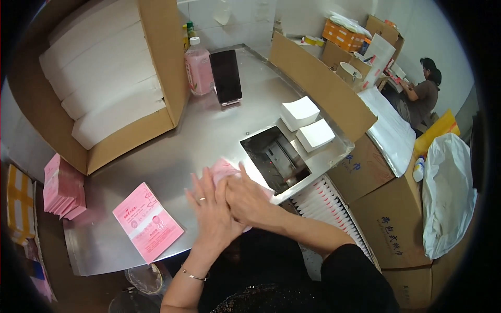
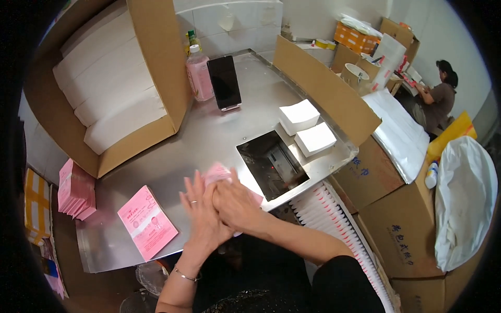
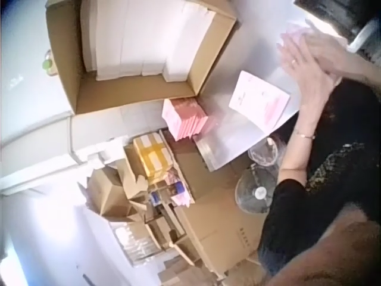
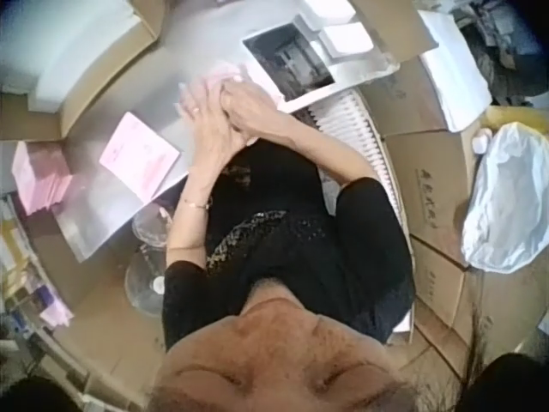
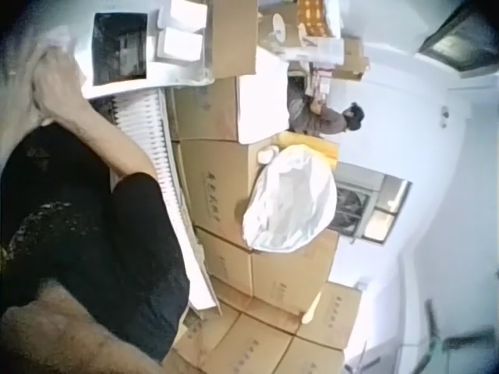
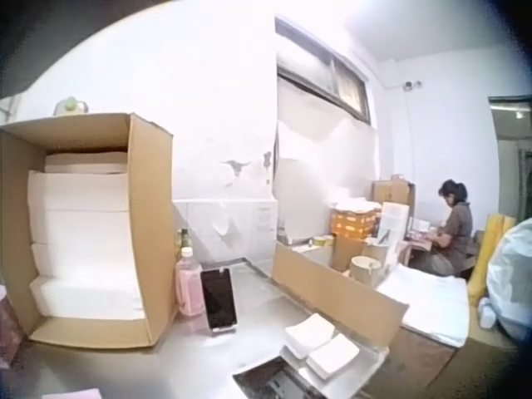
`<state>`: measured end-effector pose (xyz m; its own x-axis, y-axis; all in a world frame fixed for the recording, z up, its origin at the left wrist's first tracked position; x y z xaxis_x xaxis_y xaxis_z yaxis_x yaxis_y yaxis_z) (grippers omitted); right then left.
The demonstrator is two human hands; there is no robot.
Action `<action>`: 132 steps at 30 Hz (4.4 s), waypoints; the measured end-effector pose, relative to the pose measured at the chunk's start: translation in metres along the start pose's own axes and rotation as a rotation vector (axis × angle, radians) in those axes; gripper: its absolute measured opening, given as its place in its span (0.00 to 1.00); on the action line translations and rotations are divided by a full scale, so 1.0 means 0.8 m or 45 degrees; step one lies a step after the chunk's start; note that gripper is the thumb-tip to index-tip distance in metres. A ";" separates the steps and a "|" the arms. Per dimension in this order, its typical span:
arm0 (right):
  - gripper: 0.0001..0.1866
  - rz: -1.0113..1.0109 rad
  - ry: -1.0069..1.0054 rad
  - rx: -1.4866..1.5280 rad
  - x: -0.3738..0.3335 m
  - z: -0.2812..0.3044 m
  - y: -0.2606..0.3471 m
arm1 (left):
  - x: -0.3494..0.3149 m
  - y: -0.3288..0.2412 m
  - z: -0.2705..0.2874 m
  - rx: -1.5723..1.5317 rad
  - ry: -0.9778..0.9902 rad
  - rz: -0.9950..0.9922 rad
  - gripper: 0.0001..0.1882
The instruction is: Packing individual tissue packs into boxes and organizing the workstation.
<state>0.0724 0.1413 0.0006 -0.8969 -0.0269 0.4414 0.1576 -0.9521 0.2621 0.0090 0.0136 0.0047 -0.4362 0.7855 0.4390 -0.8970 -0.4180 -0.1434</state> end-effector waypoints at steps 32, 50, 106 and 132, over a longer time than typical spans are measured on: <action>0.23 0.237 -0.147 0.003 -0.059 0.004 0.036 | -0.002 0.026 0.029 -0.192 0.198 -0.031 0.37; 0.08 -0.433 -0.583 -0.558 -0.069 0.096 -0.132 | -0.122 0.118 0.123 -0.032 -0.193 0.447 0.14; 0.18 0.357 -0.099 0.260 -0.056 0.024 0.043 | -0.016 0.026 0.025 -0.203 0.166 0.012 0.34; 0.11 -0.734 -0.059 -0.008 -0.021 0.000 -0.113 | -0.051 0.014 0.014 -0.506 -0.034 -0.125 0.16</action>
<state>0.0731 0.2274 -0.0303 -0.8180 0.5099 0.2661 -0.3537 -0.8108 0.4664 0.0179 -0.0280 -0.0052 -0.3499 0.7984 0.4900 -0.8941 -0.1285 -0.4291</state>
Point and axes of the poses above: each hand's wrist, its own x-axis towards the middle knuckle, its own z-axis out of the back of the hand, y = z × x, the point moved 1 cm from there along x, towards the middle knuckle, and after that the axes turned 10 degrees about x, right-handed, at the moved point
